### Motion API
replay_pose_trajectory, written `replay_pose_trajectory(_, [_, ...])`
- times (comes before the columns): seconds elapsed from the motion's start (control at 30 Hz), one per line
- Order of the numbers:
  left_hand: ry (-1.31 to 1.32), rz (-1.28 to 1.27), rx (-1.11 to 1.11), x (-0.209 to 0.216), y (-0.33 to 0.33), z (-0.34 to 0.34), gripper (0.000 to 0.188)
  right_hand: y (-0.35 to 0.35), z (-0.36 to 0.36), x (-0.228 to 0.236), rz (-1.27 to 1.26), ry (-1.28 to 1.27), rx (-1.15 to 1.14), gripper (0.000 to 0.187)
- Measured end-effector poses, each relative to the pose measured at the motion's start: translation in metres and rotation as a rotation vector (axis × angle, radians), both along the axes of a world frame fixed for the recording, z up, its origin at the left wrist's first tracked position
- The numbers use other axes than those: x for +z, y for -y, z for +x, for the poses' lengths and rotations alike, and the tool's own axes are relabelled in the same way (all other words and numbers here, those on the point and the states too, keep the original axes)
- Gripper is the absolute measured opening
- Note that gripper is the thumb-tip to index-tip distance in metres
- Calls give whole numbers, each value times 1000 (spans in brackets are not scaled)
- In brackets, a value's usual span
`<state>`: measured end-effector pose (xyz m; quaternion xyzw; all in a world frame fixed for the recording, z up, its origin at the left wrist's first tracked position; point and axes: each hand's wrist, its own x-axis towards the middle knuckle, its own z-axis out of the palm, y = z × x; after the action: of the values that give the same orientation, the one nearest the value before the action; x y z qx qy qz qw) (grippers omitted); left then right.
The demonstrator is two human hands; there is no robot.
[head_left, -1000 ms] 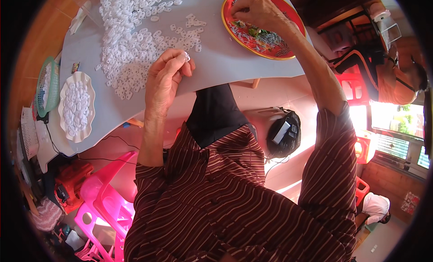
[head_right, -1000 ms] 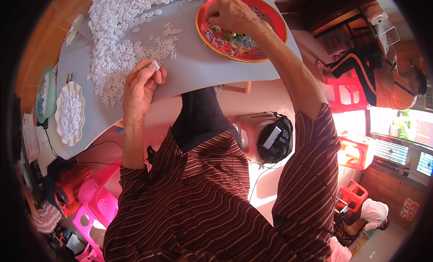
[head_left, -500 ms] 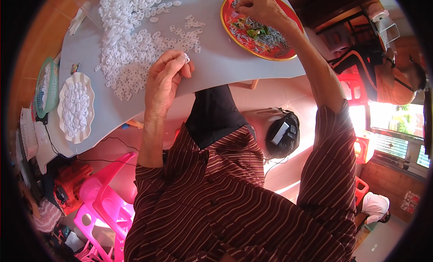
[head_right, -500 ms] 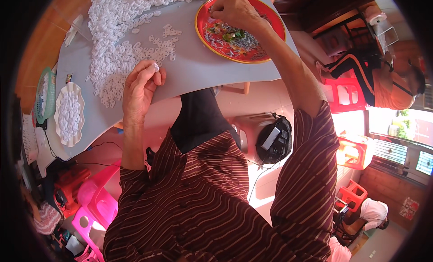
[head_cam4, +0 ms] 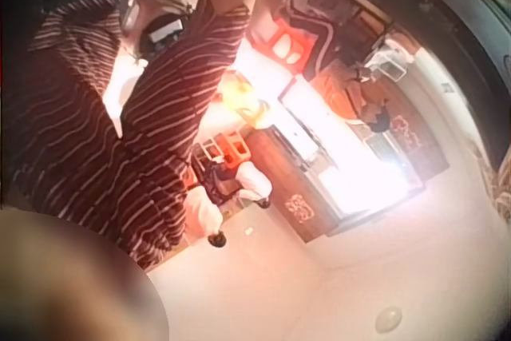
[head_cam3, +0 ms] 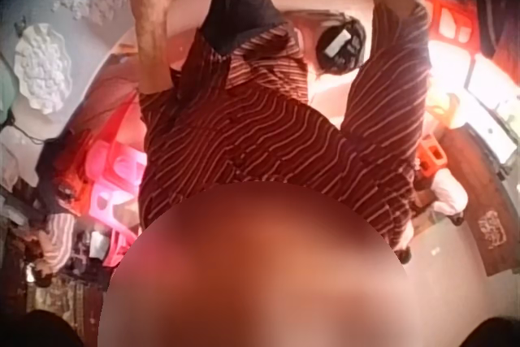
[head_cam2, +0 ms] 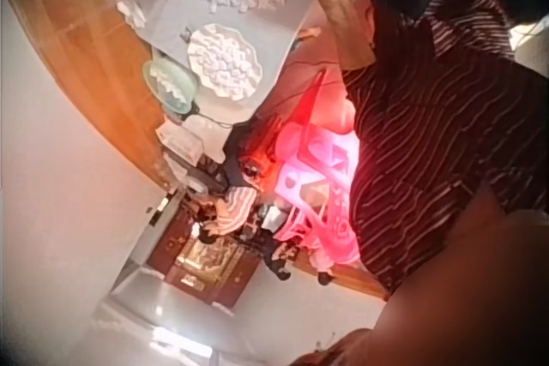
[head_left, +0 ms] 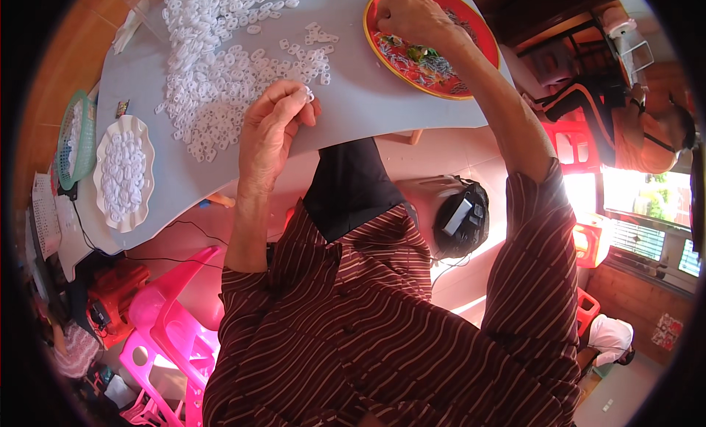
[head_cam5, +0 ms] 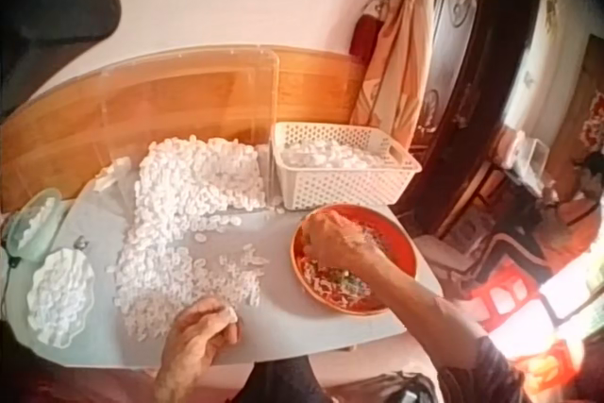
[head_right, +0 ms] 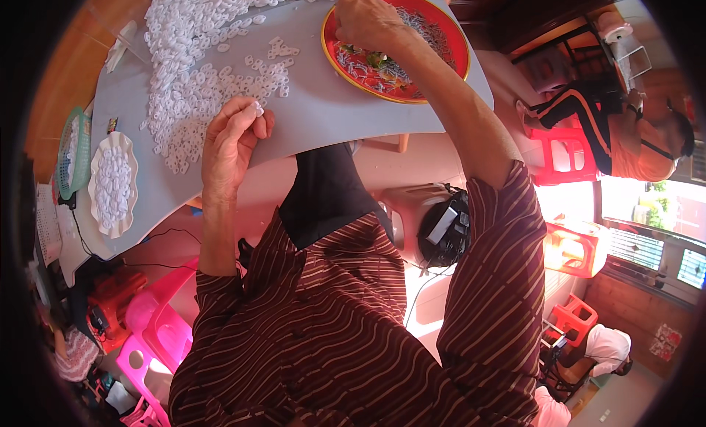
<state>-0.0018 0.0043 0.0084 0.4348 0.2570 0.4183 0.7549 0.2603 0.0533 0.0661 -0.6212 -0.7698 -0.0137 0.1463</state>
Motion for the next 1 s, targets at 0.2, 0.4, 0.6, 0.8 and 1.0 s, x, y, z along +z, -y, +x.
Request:
replay_pose_trajectory(0.2, [1, -19, 41, -4, -1, -3, 10, -21, -6, -13, -92, 317, -27, 19])
replay_pose_trajectory(0.4, [-6, 4, 57, -7, -4, 1, 10, 18, -25, -1, 214, -554, 267, 21])
replay_pose_trajectory(0.6, [100, -50, 81, -9, -2, -4, 7, 59, -87, -17, -271, -1060, -2, 14])
replay_pose_trajectory(0.8, [23, 37, 109, -7, 3, -2, 6, 74, -102, -55, -272, -1552, 84, 19])
replay_pose_trajectory(1.0, [-68, 163, 156, -9, 6, 2, 7, 75, -104, -56, -242, -1588, 52, 20])
